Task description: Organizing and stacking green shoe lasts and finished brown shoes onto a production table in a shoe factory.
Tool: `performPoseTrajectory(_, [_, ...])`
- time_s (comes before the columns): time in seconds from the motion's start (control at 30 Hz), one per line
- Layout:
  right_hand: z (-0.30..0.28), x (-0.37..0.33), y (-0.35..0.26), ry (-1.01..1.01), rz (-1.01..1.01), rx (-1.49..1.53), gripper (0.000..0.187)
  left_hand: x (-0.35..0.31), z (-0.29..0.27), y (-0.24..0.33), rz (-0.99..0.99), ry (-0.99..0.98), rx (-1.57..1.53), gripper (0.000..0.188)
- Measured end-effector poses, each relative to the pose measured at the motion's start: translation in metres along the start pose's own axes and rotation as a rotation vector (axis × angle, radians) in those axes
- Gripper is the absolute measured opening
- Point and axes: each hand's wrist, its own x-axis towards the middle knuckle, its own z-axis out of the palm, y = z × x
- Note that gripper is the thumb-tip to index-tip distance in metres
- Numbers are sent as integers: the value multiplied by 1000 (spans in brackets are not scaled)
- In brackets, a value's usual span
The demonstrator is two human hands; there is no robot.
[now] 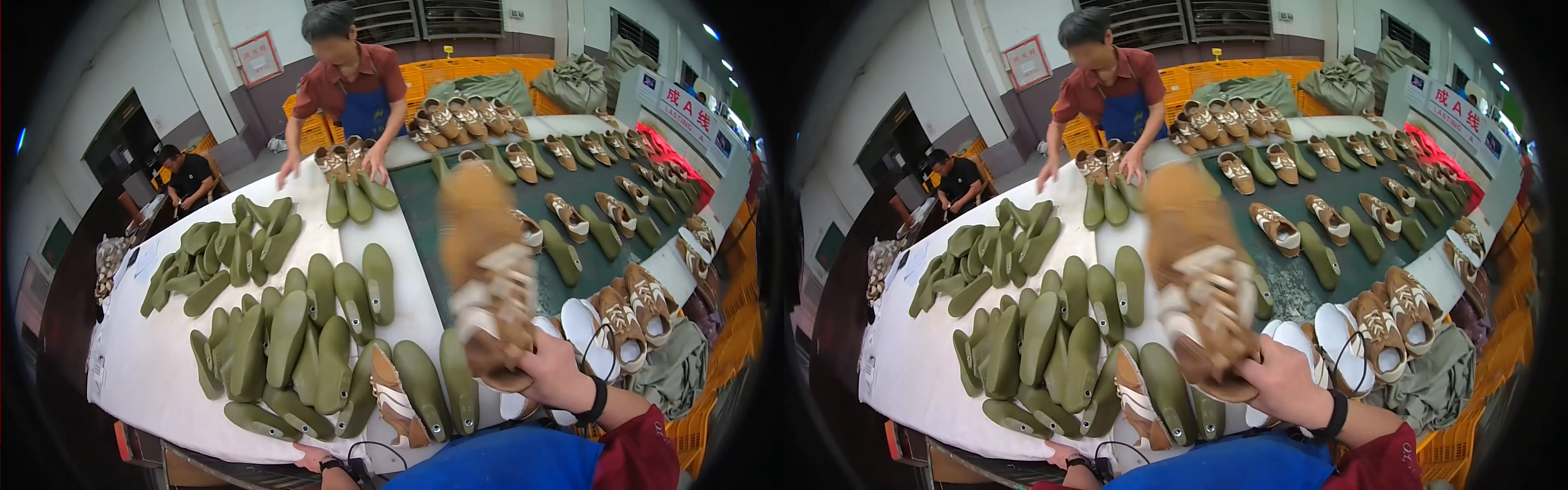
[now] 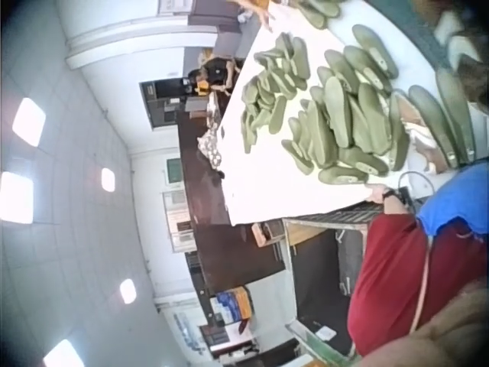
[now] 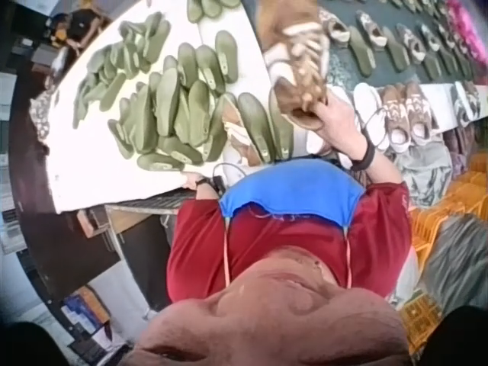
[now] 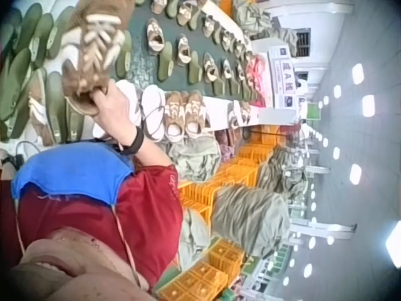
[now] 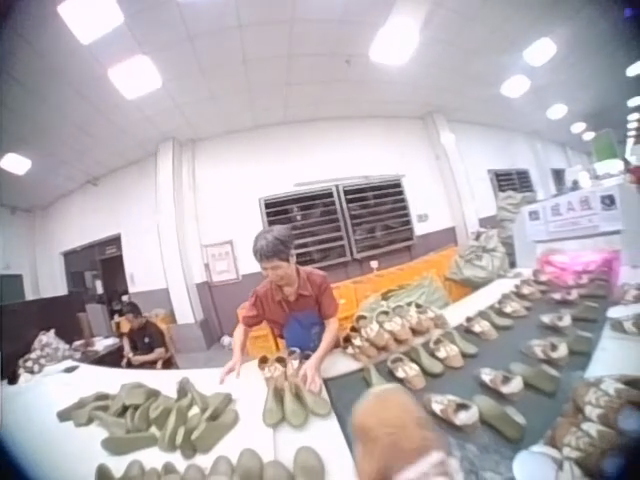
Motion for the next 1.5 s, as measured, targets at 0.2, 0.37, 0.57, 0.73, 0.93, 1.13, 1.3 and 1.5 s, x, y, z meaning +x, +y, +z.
performPoseTrajectory(0.2, [57, -59, 38, -972, 113, 144, 33, -8, 8, 13, 87, -28, -70, 78])
performPoseTrajectory(0.37, [-2, -2, 61, -358, 215, 823, 50, -4, 0, 8, 156, -88, -58, 75])
performPoseTrajectory(0.57, [0, -3, 99, -126, 210, 2340, 88, -4, 20, 12, 27, -17, -14, 80])
performPoseTrajectory(0.73, [13, -11, 94, -185, 52, 2451, 92, 5, 28, 12, 43, 7, -53, 83])
performPoseTrajectory(0.93, [-21, -39, 91, -244, 490, 1326, 61, -12, 23, 42, -28, -7, -224, 81])
performPoseTrajectory(1.13, [-41, -17, 71, -642, 305, 80, 55, -22, 7, 32, 7, -56, -256, 79])
performPoseTrajectory(1.3, [-49, 41, 118, -439, 182, -33, 53, -23, -6, 17, 125, -93, -166, 76])
performPoseTrajectory(1.5, [-43, 164, 168, -15, 135, -182, 45, 10, 11, 12, 103, -80, -58, 70])
